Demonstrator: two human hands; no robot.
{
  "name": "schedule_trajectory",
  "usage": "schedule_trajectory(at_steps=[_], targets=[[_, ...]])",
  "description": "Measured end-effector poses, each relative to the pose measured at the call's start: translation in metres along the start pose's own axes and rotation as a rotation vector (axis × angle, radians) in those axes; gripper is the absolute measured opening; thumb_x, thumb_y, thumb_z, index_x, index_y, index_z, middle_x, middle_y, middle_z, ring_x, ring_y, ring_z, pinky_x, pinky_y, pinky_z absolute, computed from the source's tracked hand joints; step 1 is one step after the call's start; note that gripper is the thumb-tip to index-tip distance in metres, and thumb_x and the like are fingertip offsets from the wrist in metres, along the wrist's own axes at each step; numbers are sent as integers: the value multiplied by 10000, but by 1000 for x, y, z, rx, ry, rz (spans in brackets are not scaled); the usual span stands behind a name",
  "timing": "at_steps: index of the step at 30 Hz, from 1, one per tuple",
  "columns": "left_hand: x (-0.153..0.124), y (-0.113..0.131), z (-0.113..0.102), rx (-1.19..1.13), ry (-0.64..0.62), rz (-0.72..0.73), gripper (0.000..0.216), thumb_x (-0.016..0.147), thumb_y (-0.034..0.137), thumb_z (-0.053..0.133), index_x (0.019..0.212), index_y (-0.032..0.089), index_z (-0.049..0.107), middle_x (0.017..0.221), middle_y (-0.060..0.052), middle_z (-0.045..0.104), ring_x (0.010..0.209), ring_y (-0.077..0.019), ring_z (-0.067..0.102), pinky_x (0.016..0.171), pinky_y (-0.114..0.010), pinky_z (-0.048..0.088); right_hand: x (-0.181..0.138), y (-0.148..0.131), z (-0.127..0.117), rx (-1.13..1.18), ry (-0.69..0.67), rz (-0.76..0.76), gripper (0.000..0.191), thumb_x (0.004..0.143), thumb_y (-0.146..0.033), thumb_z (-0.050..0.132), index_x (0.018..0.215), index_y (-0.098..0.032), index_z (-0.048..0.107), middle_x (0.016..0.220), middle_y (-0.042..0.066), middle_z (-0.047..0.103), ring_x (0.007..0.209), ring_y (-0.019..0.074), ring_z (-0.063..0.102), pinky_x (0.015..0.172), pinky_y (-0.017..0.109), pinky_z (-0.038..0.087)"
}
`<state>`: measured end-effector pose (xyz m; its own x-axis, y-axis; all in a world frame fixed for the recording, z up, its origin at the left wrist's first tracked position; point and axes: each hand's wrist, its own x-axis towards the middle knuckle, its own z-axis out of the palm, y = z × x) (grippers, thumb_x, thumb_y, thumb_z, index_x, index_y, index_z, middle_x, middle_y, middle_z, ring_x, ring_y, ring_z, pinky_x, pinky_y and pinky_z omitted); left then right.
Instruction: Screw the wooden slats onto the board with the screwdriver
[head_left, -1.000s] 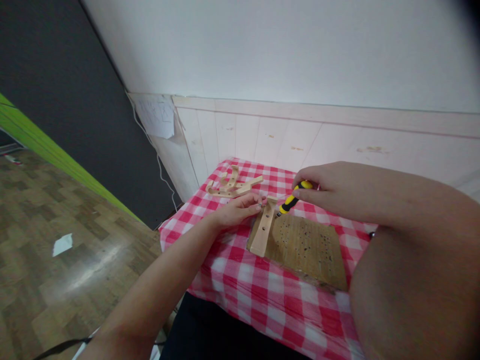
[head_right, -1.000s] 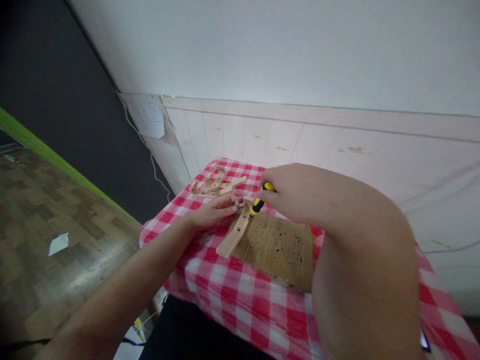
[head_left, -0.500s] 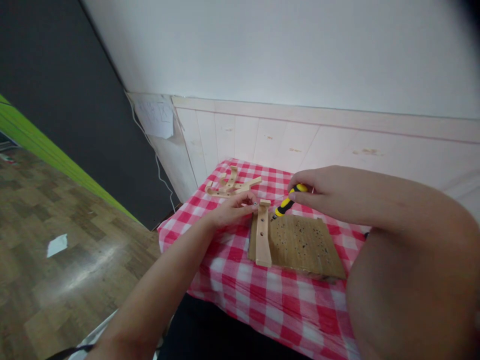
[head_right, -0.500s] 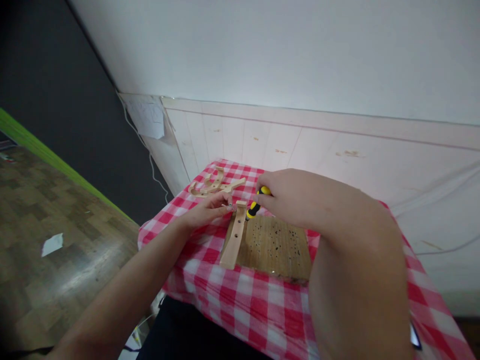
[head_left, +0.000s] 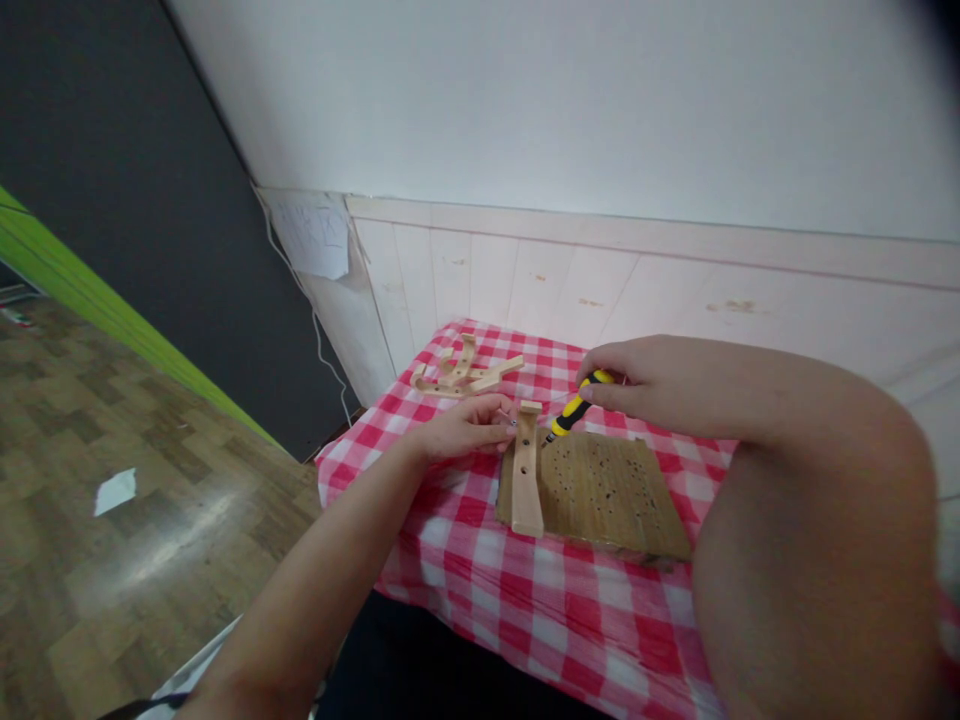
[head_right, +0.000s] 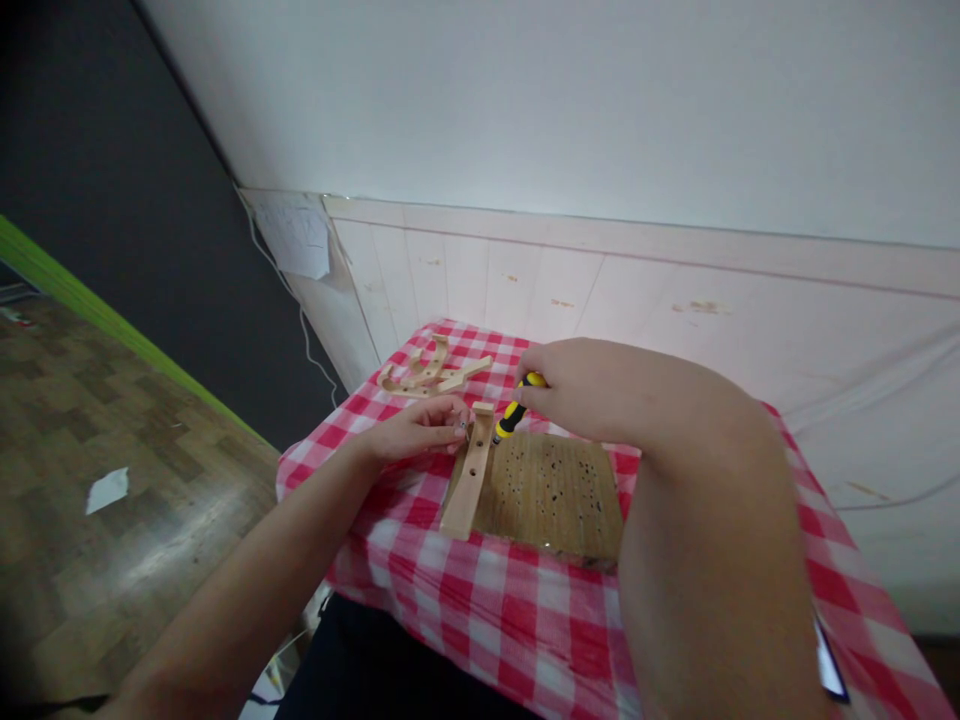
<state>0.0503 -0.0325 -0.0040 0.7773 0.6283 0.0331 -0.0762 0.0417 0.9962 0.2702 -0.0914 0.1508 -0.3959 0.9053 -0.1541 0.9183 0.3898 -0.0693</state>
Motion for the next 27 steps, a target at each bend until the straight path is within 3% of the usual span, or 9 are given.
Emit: schedule_trajectory(at_steps=[5,8,14,27], targets=[[0,-2,2,43,1,-24,249,773,327,730,828,141,574,698,29,560,585,-65,479,556,-209,366,-2,-2,-2,-36,17,9,313,906,-378,389,806,-195,624,779,66,669,624,159,556,559,287,362],[0,-1,2,95,-76,-59,255,798,359,704,827,138,579,592,55,500,499,-55,415,486,-196,301,-5,-7,-3,-46,21,-38,286,901,-359,404,802,-201,621,736,49,655,588,147,539,534,277,333],[-1,6,4,95,-221,-149,307,778,421,724,840,140,617,539,67,449,441,-50,351,431,-193,229,-7,-14,-3,-53,30,38,288,892,-364,389,808,-203,613,694,49,639,577,158,535,532,280,328],[2,-6,2,70,-226,-172,272,762,372,749,848,147,621,569,66,452,475,-54,358,462,-188,255,-4,-19,2,-72,50,-2,282,898,-345,400,808,-201,625,678,42,644,538,139,511,510,271,312]])
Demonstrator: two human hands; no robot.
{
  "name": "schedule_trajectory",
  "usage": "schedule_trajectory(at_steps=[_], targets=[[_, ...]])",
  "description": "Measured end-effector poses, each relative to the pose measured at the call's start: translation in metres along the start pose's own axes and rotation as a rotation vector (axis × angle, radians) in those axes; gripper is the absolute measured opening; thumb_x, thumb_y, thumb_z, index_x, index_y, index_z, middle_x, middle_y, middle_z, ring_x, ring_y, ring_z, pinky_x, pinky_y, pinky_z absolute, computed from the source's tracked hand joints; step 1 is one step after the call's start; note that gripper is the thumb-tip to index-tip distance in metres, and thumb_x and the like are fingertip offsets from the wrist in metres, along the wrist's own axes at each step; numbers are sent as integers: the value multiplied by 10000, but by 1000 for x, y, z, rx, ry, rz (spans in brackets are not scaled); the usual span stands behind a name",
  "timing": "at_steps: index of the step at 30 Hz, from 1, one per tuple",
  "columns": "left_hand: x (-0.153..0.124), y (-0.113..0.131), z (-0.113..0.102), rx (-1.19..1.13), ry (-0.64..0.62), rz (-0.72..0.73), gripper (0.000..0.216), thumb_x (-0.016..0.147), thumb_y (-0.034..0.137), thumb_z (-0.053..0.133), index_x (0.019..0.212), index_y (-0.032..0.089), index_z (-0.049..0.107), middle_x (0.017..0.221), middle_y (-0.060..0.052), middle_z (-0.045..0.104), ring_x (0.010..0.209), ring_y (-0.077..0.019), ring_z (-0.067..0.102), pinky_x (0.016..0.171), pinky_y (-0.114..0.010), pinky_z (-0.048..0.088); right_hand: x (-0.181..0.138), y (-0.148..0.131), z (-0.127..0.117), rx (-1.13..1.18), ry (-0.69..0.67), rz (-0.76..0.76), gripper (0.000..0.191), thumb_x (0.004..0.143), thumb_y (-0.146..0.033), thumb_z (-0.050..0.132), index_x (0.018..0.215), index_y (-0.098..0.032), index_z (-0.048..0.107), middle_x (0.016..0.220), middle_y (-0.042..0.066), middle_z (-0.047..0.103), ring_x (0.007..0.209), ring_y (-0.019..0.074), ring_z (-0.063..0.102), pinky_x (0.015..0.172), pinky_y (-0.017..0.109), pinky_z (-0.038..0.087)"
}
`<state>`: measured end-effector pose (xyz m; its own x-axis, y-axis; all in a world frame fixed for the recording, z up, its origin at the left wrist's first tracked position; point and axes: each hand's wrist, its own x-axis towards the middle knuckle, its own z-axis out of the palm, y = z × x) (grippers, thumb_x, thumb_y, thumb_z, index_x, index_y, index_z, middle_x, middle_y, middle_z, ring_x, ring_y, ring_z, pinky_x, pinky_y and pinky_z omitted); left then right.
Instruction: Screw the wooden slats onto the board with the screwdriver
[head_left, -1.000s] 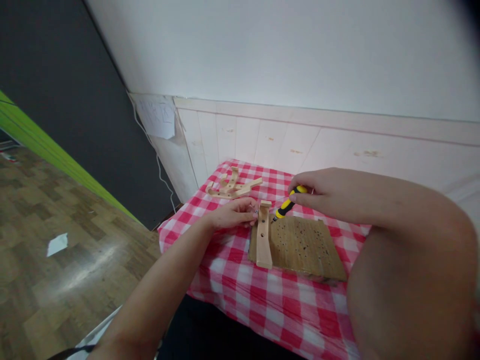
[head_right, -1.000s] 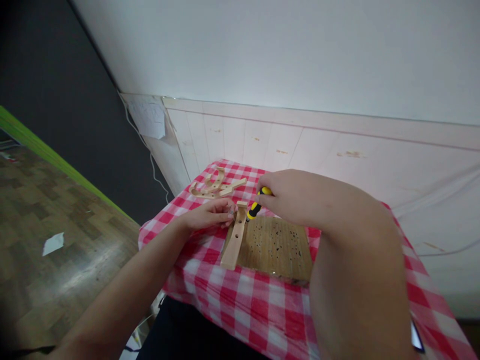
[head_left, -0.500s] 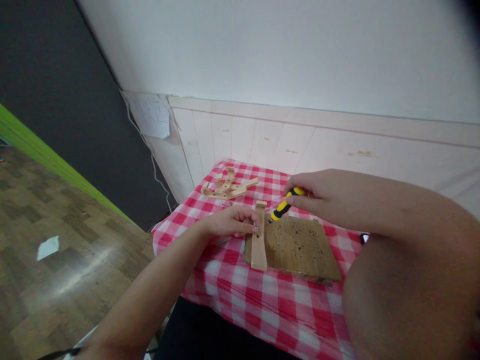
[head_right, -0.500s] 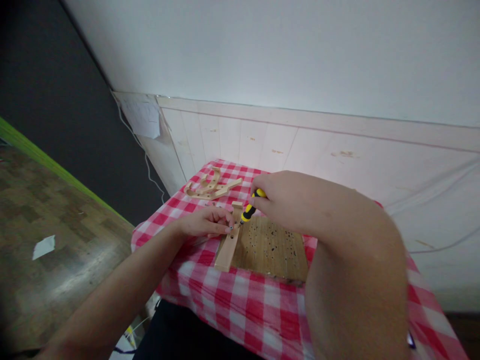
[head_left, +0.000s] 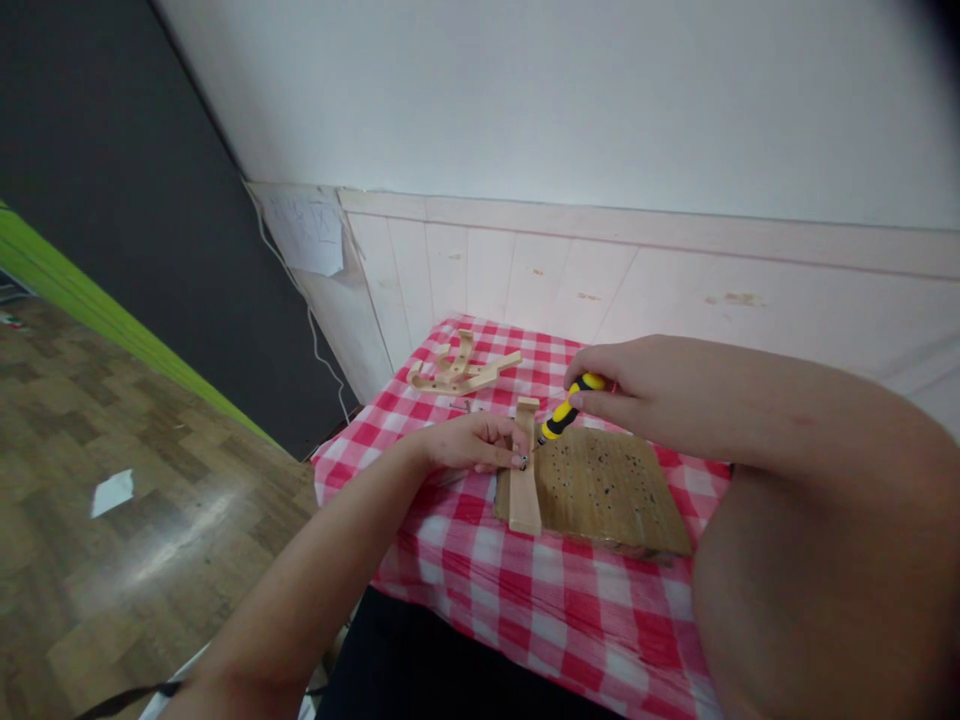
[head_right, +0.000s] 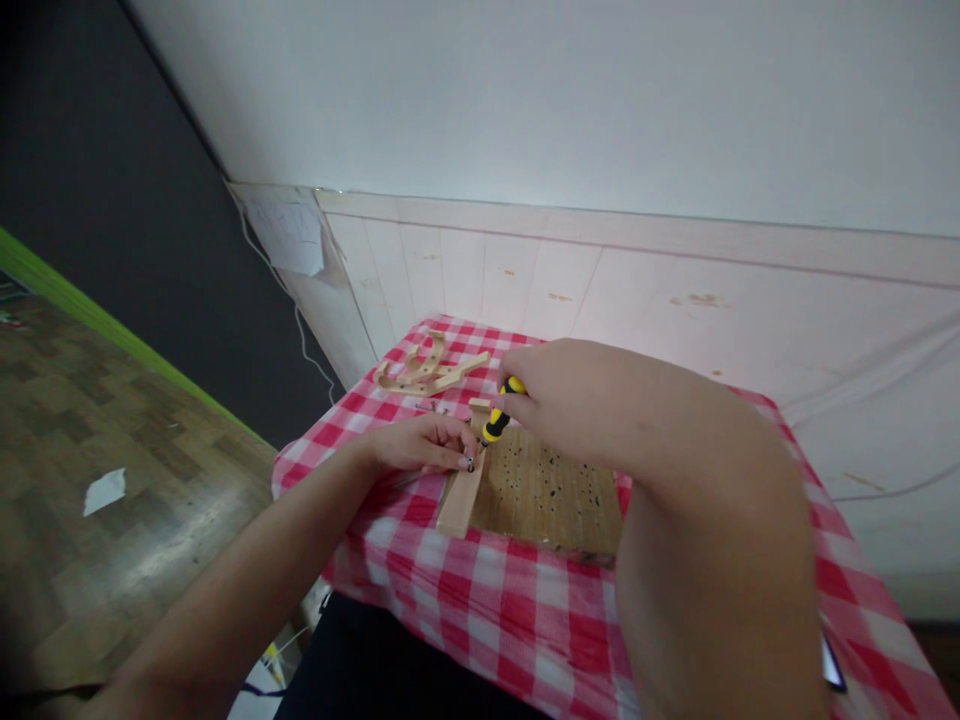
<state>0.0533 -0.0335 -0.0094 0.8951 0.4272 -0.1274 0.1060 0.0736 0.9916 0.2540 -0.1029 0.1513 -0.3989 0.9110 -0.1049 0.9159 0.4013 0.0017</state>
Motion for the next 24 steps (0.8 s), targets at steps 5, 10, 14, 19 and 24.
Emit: schedule_trajectory(at_steps=[5,10,14,19,24], targets=[[0,-1,-1,40,17,9,267,776,378,726,850,151,607,576,66,457,457,-52,354,449,-188,248,-3,-6,-1,12,67,-50,274,887,-313,406,781,-198,630,639,39,640,512,130,501,507,268,308],[0,-3,-3,58,8,18,272,791,388,714,857,148,605,591,62,445,495,-61,362,471,-197,254,-4,-6,3,-27,119,-82,324,915,-375,388,805,-229,656,611,45,641,533,159,519,530,297,315],[-1,-1,-1,65,-5,41,255,816,370,691,854,134,604,624,56,456,523,-60,364,492,-197,260,-2,-4,7,-53,123,-99,318,915,-369,396,823,-232,668,589,30,630,513,154,503,537,296,311],[-1,2,1,32,3,62,222,819,316,689,860,119,597,660,47,498,518,-48,361,488,-187,257,-1,-4,9,-80,188,-155,279,890,-306,425,774,-206,658,539,10,589,483,135,471,541,279,299],[-1,2,2,47,6,36,216,801,309,708,861,126,611,600,64,478,493,-48,366,478,-178,264,-1,-1,10,-76,163,-120,270,893,-319,441,794,-210,667,566,13,611,489,134,479,543,284,296]])
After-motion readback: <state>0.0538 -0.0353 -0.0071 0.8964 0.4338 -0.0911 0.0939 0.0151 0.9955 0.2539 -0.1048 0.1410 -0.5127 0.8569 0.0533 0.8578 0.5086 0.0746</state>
